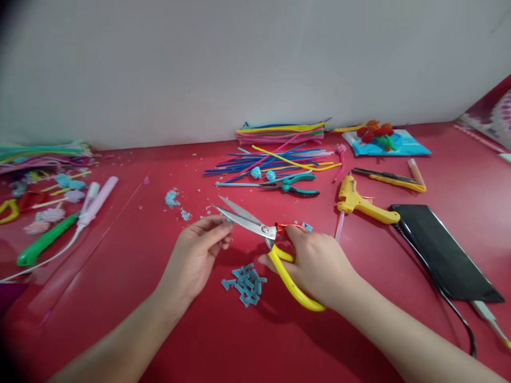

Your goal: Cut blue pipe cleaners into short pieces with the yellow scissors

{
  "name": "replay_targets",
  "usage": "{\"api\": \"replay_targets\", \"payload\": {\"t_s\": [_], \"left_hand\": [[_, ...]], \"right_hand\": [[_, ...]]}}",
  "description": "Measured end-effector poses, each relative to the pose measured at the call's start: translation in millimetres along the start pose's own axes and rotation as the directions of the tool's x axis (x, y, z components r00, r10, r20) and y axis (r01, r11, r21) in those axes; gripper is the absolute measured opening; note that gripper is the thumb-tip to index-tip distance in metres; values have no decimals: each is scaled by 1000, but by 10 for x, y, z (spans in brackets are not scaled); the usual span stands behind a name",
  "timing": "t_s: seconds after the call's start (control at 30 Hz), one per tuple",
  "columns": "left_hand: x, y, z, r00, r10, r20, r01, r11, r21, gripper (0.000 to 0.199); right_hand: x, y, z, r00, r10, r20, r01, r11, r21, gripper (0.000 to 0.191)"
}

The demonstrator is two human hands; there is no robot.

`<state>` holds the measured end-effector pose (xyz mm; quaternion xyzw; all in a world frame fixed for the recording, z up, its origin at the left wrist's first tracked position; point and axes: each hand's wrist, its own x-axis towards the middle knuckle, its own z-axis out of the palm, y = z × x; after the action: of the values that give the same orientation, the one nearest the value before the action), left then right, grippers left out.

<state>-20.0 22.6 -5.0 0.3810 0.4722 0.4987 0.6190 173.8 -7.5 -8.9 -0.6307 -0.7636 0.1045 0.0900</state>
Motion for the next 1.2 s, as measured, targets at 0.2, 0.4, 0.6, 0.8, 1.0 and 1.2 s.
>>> {"api": "replay_targets", "payload": {"t_s": [0.2, 0.4, 0.6, 0.8, 1.0, 1.2], "left_hand": [[5, 30, -15, 999, 32, -39, -34, 997, -64, 4], [1, 29, -19, 996, 73, -42, -76, 994, -82, 2], [-2, 36, -7, 997, 69, -44, -72, 993, -90, 3], [-2, 22, -24, 997, 70, -44, -74, 993, -92, 2], [0, 16, -30, 995, 86, -45, -90, 992, -91, 3], [-1, 35, -16, 995, 83, -55, -87, 993, -79, 3]], "right_hand": [[-24, 51, 101, 996, -90, -19, 86, 984, -154, 35], [-37, 58, 142, 989, -141, -48, 132, 980, -148, 32], [-41, 65, 174, 986, -158, -61, 146, 975, -169, 31], [-46, 68, 187, 984, -162, -72, 147, 972, -186, 29], [-45, 77, 200, 983, -169, -74, 152, 969, -194, 27], [-48, 83, 207, 983, -168, -76, 149, 966, -210, 27]]}}
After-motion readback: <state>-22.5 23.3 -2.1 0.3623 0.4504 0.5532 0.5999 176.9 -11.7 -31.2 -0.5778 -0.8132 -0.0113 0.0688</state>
